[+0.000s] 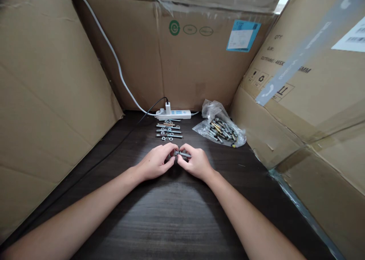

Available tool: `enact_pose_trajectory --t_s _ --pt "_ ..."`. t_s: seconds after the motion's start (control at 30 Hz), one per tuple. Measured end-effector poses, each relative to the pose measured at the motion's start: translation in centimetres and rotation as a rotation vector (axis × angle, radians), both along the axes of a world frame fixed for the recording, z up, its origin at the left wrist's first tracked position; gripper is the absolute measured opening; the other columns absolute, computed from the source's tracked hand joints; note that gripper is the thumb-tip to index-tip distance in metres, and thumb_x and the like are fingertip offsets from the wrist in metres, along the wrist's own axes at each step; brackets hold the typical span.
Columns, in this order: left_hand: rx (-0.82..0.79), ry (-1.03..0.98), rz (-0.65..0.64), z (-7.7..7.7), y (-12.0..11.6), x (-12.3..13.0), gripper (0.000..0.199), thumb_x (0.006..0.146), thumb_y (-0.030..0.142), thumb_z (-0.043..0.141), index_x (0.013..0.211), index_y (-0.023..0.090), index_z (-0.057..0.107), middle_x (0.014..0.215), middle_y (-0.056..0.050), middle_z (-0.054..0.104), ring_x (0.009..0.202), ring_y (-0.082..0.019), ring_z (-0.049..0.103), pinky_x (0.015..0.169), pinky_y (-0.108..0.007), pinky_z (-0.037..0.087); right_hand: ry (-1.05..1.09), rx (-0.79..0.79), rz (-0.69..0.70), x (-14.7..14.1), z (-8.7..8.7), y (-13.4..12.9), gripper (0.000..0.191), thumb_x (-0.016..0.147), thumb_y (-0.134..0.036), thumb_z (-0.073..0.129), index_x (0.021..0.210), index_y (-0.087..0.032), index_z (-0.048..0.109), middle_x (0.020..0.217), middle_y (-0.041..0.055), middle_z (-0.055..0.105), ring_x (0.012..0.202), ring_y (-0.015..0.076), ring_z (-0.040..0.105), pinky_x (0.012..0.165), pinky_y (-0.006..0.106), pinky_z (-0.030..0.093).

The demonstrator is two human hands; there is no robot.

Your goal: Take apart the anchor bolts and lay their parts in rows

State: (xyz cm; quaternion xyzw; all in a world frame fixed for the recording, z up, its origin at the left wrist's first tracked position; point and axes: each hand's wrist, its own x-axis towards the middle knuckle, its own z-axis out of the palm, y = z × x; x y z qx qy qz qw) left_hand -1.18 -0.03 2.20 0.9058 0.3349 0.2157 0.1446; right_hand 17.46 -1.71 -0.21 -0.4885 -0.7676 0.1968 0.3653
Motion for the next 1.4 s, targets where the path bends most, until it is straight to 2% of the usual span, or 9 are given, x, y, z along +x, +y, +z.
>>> enact_pose_trajectory --t_s 0.13,0.37,0.53,0.63,0.8,0.93,1.1,1.27,1.4 --pt "-0.005 0.034 -0.009 -0.16 0.16 0.15 0.011 0.088 0.022 0.042 0.096 0.019 0.05 0.089 -0.001 0.059 0.079 -0.016 0.055 0.072 -0.028 0.041 -0.03 0.006 0.016 0.01 0.14 -0.11 0.014 0.078 -0.031 0.054 0.084 -0.02 0.059 0.065 -0.0023 0.061 0.051 0.0096 0.049 0.052 0.02 0.037" --pt "0.008 0.057 -0.006 -0.24 0.27 0.13 0.014 0.091 0.027 0.039 0.088 0.019 0.05 0.086 -0.001 0.06 0.077 -0.016 0.055 0.072 -0.028 0.04 -0.051 -0.008 0.013 0.0 0.19 -0.13 0.013 0.078 -0.032 0.053 0.083 -0.02 0.059 0.061 -0.0028 0.058 0.05 0.0097 0.047 0.051 0.02 0.036" --pt "0.066 0.168 0.081 -0.24 0.46 0.02 0.014 0.087 0.028 0.042 0.078 0.019 0.05 0.078 -0.001 0.059 0.07 -0.017 0.054 0.063 -0.028 0.037 -0.095 -0.001 -0.033 0.26 0.4 0.02 0.014 0.078 -0.032 0.054 0.083 -0.02 0.06 0.059 -0.0034 0.057 0.048 0.0096 0.046 0.051 0.021 0.035" --pt "0.098 0.275 0.111 -0.44 0.48 0.02 0.013 0.082 0.029 0.048 0.075 0.019 0.051 0.077 -0.002 0.059 0.071 -0.018 0.055 0.063 -0.029 0.038 -0.187 -0.038 -0.043 0.38 0.57 0.1 0.015 0.078 -0.033 0.054 0.084 -0.021 0.061 0.058 -0.0036 0.058 0.048 0.0103 0.047 0.051 0.021 0.033" --pt "0.138 0.366 0.12 -0.68 0.33 0.03 0.017 0.08 0.032 0.048 0.075 0.018 0.056 0.081 -0.005 0.06 0.079 -0.021 0.056 0.069 -0.032 0.04 -0.304 -0.067 -0.017 0.36 0.92 0.05 0.016 0.078 -0.033 0.056 0.088 -0.024 0.064 0.063 -0.0033 0.063 0.049 0.0112 0.05 0.052 0.021 0.032" --pt "0.151 0.375 0.111 -0.76 0.37 -0.05 0.018 0.081 0.033 0.048 0.077 0.019 0.058 0.082 -0.005 0.059 0.079 -0.022 0.057 0.069 -0.034 0.04 -0.389 -0.041 0.004 0.44 0.95 0.02 0.018 0.078 -0.033 0.056 0.093 -0.026 0.064 0.063 -0.0026 0.065 0.052 0.0126 0.054 0.053 0.022 0.032" --pt "0.161 0.375 0.117 -0.82 0.41 -0.11 0.016 0.08 0.032 0.049 0.081 0.02 0.058 0.083 -0.005 0.059 0.078 -0.022 0.057 0.068 -0.034 0.04 -0.482 -0.011 0.028 0.52 0.8 0.01 0.02 0.08 -0.035 0.057 0.096 -0.027 0.065 0.073 0.0002 0.07 0.061 0.0158 0.06 0.057 0.024 0.034" --pt "0.171 0.379 0.11 -0.8 0.32 -0.2 0.018 0.082 0.034 0.046 0.082 0.02 0.057 0.083 -0.004 0.058 0.077 -0.023 0.056 0.067 -0.035 0.041 -0.512 -0.028 0.05 0.55 0.8 0.05 0.024 0.083 -0.039 0.054 0.101 -0.029 0.065 0.08 0.0008 0.071 0.067 0.0176 0.063 0.059 0.025 0.036" --pt "0.164 0.379 0.115 -0.75 0.28 -0.24 0.018 0.082 0.034 0.046 0.083 0.02 0.057 0.084 -0.005 0.057 0.078 -0.022 0.056 0.068 -0.034 0.041 -0.491 -0.038 0.062 0.56 0.8 0.11 0.024 0.084 -0.041 0.054 0.101 -0.029 0.066 0.079 0.0002 0.071 0.065 0.017 0.063 0.058 0.025 0.036"
